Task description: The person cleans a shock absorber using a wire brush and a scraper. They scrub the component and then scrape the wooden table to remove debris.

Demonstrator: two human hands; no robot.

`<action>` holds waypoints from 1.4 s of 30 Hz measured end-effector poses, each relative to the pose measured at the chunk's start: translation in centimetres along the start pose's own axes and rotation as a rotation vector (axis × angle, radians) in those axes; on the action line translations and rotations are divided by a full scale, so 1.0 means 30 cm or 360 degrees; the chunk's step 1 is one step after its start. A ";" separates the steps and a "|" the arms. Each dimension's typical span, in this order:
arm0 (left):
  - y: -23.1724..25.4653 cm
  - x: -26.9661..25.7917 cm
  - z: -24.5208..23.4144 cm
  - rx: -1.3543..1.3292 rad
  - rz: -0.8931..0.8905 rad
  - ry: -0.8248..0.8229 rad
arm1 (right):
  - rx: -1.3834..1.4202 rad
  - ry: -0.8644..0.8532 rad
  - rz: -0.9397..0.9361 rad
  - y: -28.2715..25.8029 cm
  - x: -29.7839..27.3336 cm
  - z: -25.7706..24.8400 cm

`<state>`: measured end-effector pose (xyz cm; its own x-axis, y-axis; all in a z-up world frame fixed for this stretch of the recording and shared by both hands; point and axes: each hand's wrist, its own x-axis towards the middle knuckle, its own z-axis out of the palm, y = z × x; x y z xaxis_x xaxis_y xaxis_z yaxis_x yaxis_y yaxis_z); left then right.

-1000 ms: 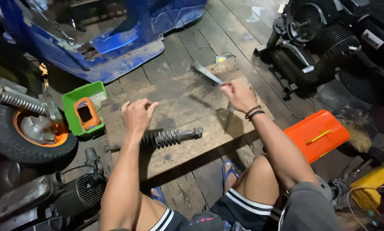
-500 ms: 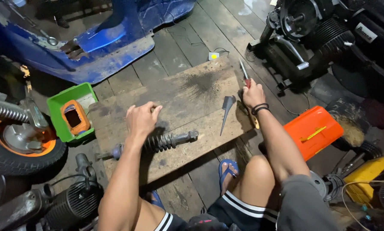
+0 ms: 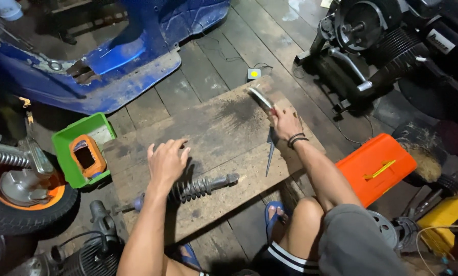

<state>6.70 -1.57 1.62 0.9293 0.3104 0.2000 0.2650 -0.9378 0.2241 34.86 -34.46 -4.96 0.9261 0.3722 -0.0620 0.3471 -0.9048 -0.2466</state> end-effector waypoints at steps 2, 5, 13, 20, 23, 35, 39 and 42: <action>0.021 0.004 -0.006 -0.0002 0.0004 0.0007 | 0.0067 0.0048 0.0041 -0.056 -0.047 -0.136; 0.026 0.008 -0.023 -0.0020 0.0000 0.0023 | 0.0196 0.0122 0.0216 -0.003 0.033 -0.151; 0.029 -0.014 -0.051 0.0008 0.0056 0.0117 | -0.0105 -0.0128 0.0013 0.035 0.057 0.033; 0.029 -0.003 -0.038 0.0010 0.0053 0.0152 | -0.0102 0.0050 -0.0110 0.063 0.178 -0.077; 0.041 -0.006 -0.052 -0.0025 0.0044 0.0137 | -0.0009 0.0075 0.0074 0.075 0.266 0.018; 0.018 -0.004 -0.038 -0.0024 -0.0029 -0.0104 | 0.0003 0.0030 -0.0047 0.071 0.201 -0.026; 0.073 0.002 -0.118 -0.0135 -0.0054 -0.0176 | -0.0203 0.0076 -0.0154 -0.063 0.158 -0.028; 0.077 0.009 -0.086 -0.0104 -0.0066 -0.0162 | -0.0092 0.0066 -0.0403 -0.054 0.230 0.125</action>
<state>6.91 -3.24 4.65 0.9401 0.3282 0.0920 0.2895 -0.9114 0.2925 40.14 -29.66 -8.61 0.8133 0.5807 0.0349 0.5756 -0.7946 -0.1932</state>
